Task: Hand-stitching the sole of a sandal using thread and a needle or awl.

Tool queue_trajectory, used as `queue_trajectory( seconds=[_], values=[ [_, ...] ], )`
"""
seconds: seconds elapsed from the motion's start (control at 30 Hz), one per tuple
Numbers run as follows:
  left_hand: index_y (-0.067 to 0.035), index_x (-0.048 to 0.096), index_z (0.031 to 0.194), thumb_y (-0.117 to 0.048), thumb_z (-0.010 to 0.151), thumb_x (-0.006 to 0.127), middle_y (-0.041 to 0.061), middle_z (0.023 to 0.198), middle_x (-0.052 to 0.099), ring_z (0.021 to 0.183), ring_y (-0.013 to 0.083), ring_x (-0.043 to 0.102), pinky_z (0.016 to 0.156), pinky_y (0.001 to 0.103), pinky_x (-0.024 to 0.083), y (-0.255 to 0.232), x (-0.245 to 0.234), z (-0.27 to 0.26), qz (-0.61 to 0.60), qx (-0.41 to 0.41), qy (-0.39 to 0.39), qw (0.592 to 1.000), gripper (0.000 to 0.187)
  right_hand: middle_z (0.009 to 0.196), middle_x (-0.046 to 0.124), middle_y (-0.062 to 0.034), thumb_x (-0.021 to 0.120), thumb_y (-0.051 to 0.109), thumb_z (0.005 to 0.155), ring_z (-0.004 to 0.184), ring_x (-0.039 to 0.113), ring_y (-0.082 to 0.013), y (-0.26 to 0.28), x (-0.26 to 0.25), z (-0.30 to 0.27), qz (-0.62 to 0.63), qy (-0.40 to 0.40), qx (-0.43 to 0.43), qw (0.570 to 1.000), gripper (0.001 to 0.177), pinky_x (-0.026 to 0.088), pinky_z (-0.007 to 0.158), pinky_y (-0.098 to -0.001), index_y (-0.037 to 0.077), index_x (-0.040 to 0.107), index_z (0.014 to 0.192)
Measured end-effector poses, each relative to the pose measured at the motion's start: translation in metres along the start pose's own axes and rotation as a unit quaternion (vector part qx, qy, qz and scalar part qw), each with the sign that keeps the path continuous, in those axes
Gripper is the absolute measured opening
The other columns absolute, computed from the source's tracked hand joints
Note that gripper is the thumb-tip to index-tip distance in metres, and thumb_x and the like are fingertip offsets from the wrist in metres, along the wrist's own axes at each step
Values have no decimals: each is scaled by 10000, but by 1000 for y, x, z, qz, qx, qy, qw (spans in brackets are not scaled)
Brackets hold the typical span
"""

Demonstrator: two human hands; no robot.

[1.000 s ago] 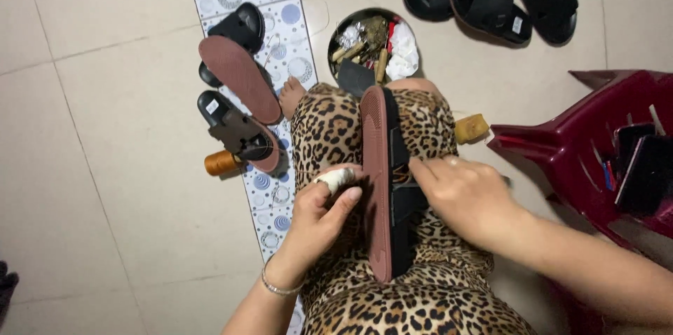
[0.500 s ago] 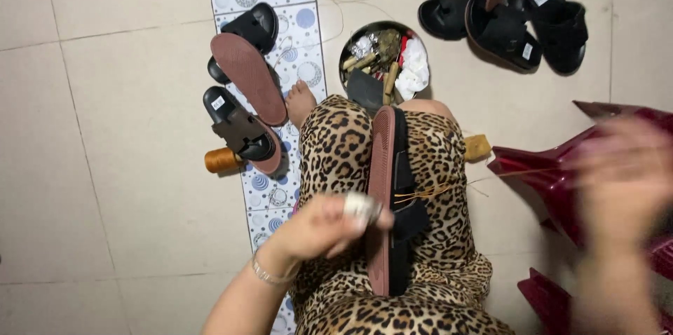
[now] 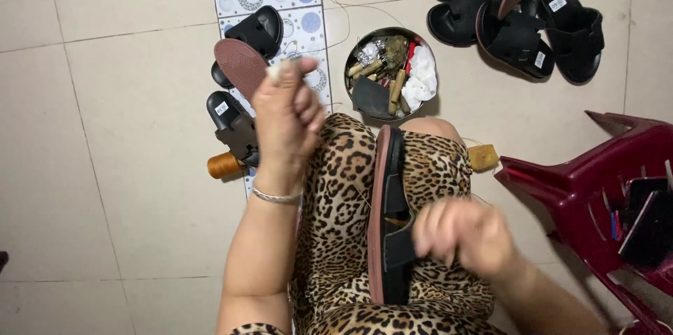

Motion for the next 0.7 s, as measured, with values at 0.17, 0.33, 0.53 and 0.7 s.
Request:
queue_trajectory(
  seconds=[0.17,0.33,0.53,0.7],
  values=[
    [-1,628,876,-239,1012,619,288,936,678,841,419,727,626,400,660,-8,-138,8,24,-217,55,974,274,860,799,-145,580,232,1012,825,782,-238,18,-69,-17,-199,-171,162,951,301,638,883,-435,74,688,780],
    [-105,695,951,-401,966,591,101,979,685,983,253,628,863,394,492,-47,-111,-34,684,-8,-156,712,315,1398,568,-213,553,89,968,1178,587,-280,38,-61,-25,-498,-277,225,790,493,513,928,-369,-5,447,1440],
    [-99,311,1471,-368,933,670,149,1484,347,1115,235,389,990,363,423,-1,5,-86,496,31,310,810,701,1087,655,-42,673,128,879,769,616,-190,15,-35,-41,-679,113,70,722,674,514,509,-354,355,486,1485],
    [-55,40,1601,-450,895,675,253,1698,29,1472,475,352,1101,503,436,18,10,-91,594,-22,396,700,1029,1078,687,-42,588,32,871,800,673,-212,21,-18,-35,-729,110,7,676,620,537,551,-347,317,594,1422]
  ],
)
Point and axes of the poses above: each hand's wrist, its own z-axis towards the middle knuckle, its own x-axis out of the palm, y = z × x, the point moved 1 cm from there along z, towards the middle knuckle
